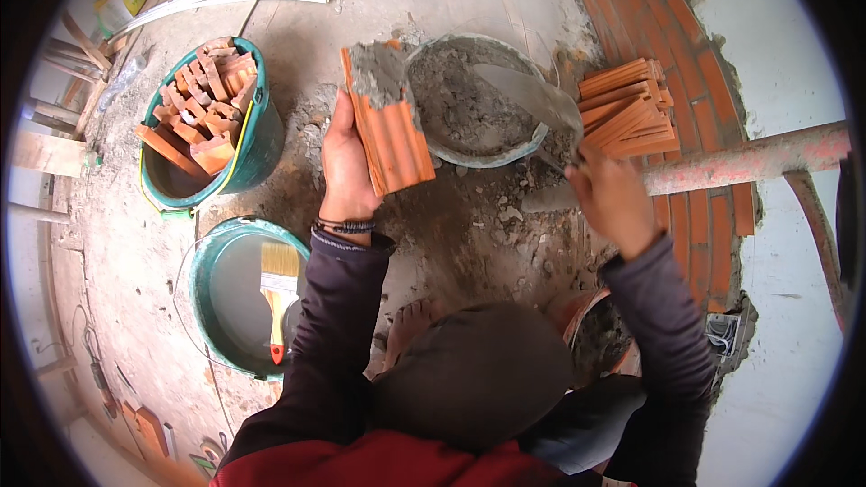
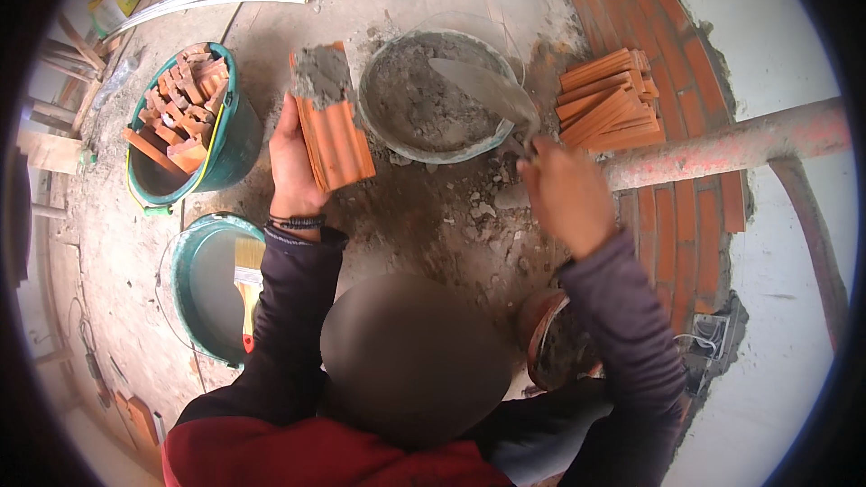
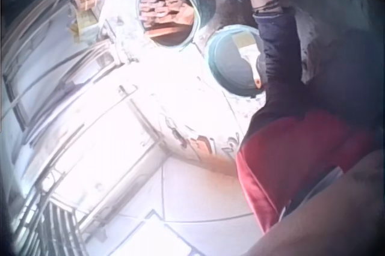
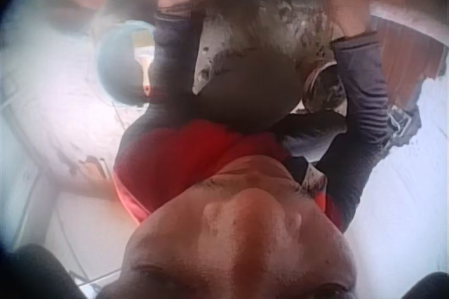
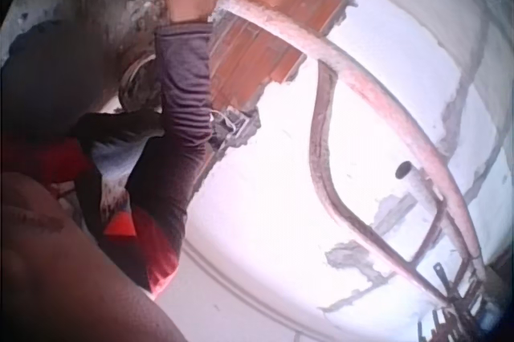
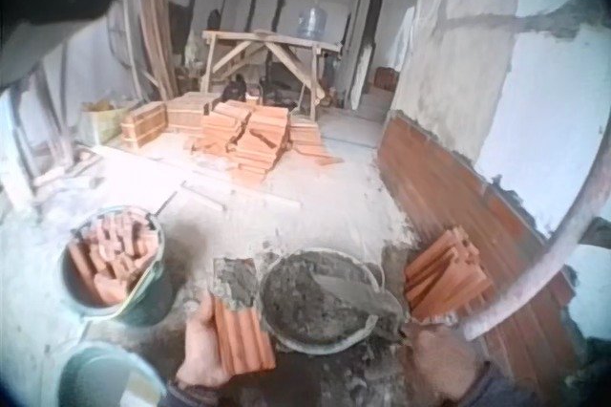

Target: The person cuts a brick with a power tool, applies mortar to the brick using a trowel, and places the brick onto a wall.

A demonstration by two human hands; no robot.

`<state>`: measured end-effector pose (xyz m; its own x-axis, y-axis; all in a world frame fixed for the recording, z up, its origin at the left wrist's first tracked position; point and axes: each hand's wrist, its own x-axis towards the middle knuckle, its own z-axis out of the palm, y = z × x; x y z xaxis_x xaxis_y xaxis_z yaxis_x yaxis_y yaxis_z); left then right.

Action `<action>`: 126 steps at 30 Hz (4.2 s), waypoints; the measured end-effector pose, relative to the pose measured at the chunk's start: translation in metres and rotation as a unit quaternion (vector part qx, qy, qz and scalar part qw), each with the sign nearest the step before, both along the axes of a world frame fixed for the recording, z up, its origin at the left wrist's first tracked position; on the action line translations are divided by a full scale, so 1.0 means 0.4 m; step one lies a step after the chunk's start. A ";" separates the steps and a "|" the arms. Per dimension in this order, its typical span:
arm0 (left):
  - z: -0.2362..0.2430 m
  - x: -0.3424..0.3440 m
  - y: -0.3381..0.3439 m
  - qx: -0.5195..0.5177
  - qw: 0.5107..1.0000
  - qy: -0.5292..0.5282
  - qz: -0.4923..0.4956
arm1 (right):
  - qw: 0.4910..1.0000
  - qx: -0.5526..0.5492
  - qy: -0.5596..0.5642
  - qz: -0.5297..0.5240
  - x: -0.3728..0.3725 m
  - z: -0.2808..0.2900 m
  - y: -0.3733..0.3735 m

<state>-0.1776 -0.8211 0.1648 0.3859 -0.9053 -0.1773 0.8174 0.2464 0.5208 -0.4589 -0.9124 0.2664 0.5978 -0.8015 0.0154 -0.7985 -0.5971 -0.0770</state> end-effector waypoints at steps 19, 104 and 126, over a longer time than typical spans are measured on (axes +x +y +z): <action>-0.085 -0.057 0.064 0.063 0.993 0.079 0.058 | 0.807 0.060 0.514 0.283 0.316 -0.035 -0.321; 0.123 -0.072 -0.048 0.092 0.990 -0.097 0.033 | 0.976 0.211 0.000 0.059 -0.023 0.271 0.156; 0.087 -0.063 -0.015 -0.068 0.956 0.208 -0.195 | 0.961 0.255 -0.076 0.079 -0.074 0.236 0.078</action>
